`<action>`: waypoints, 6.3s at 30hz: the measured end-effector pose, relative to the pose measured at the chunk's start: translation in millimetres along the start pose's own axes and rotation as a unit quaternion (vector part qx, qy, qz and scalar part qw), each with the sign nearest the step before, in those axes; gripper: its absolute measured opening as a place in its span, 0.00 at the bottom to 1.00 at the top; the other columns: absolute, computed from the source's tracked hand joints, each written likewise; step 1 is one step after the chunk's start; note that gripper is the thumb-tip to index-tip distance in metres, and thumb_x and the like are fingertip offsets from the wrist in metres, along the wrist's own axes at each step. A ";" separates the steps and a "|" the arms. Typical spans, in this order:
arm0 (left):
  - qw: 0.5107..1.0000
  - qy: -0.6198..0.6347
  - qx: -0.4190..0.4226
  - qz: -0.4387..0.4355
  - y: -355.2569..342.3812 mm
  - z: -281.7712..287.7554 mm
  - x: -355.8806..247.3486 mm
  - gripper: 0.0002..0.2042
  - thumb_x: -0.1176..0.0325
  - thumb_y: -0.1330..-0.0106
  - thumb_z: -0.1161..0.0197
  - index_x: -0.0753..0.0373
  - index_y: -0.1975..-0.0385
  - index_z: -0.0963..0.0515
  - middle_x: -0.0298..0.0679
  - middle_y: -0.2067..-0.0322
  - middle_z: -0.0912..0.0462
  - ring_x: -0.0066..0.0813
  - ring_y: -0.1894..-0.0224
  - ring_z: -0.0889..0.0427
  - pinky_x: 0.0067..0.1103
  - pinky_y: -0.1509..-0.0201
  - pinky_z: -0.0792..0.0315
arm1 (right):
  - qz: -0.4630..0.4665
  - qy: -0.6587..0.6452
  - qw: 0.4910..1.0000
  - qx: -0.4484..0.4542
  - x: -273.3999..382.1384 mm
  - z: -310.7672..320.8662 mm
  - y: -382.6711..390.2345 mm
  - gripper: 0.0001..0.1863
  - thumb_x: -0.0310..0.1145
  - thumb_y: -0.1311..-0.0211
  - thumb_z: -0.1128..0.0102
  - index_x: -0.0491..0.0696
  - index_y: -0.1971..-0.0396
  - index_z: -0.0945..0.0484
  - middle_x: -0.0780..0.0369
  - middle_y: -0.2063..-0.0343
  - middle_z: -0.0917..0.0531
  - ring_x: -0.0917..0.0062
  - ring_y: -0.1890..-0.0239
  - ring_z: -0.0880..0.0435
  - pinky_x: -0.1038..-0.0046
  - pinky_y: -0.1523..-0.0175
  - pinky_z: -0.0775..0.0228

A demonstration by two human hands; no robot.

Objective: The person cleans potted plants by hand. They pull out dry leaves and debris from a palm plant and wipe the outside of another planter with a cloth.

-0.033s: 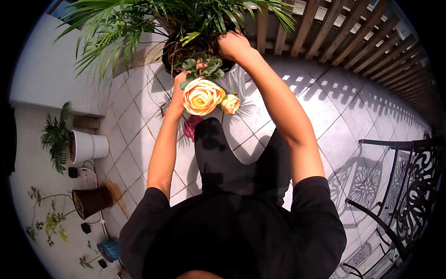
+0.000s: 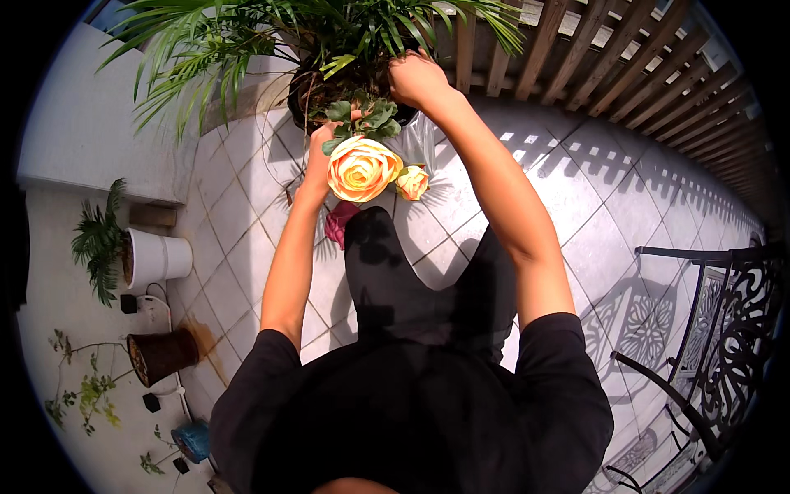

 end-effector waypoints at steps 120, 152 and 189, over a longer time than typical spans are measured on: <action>0.970 0.083 -0.197 0.114 133.1 -68.9 27.4 0.11 0.80 0.41 0.44 0.68 0.59 0.25 0.45 0.56 0.23 0.36 0.54 0.22 0.23 0.52 0.28 | -0.318 -0.876 0.348 -0.102 49.4 -201.6 182.2 0.29 0.46 0.32 0.63 0.37 0.42 0.46 0.49 0.43 0.36 0.60 0.39 0.38 0.60 0.36 0.44; 0.712 0.156 -0.391 0.563 374.9 1.9 448.7 0.17 0.63 0.51 0.36 0.68 0.65 0.22 0.46 0.66 0.21 0.38 0.60 0.22 0.32 0.56 0.30 | -0.502 -0.769 0.396 0.013 14.9 -242.6 259.3 0.18 0.33 0.35 0.54 0.40 0.49 0.36 0.56 0.56 0.25 0.72 0.55 0.25 0.71 0.46 0.32; 0.838 0.270 0.403 0.250 54.4 11.2 -360.7 0.17 0.61 0.31 0.50 0.68 0.49 0.33 0.36 0.55 0.26 0.20 0.54 0.29 0.19 0.48 0.35 | -0.439 -0.578 0.687 -0.018 200.6 375.1 313.3 0.17 0.37 0.43 0.39 0.43 0.58 0.25 0.65 0.68 0.22 0.85 0.66 0.29 0.79 0.60 0.36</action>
Point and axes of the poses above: each hand's wrist, its own y-axis away from the middle knuckle, its own z-axis out of the back of the hand, x = y × z, the point moved 9 cm from there along -y, towards the middle knuckle
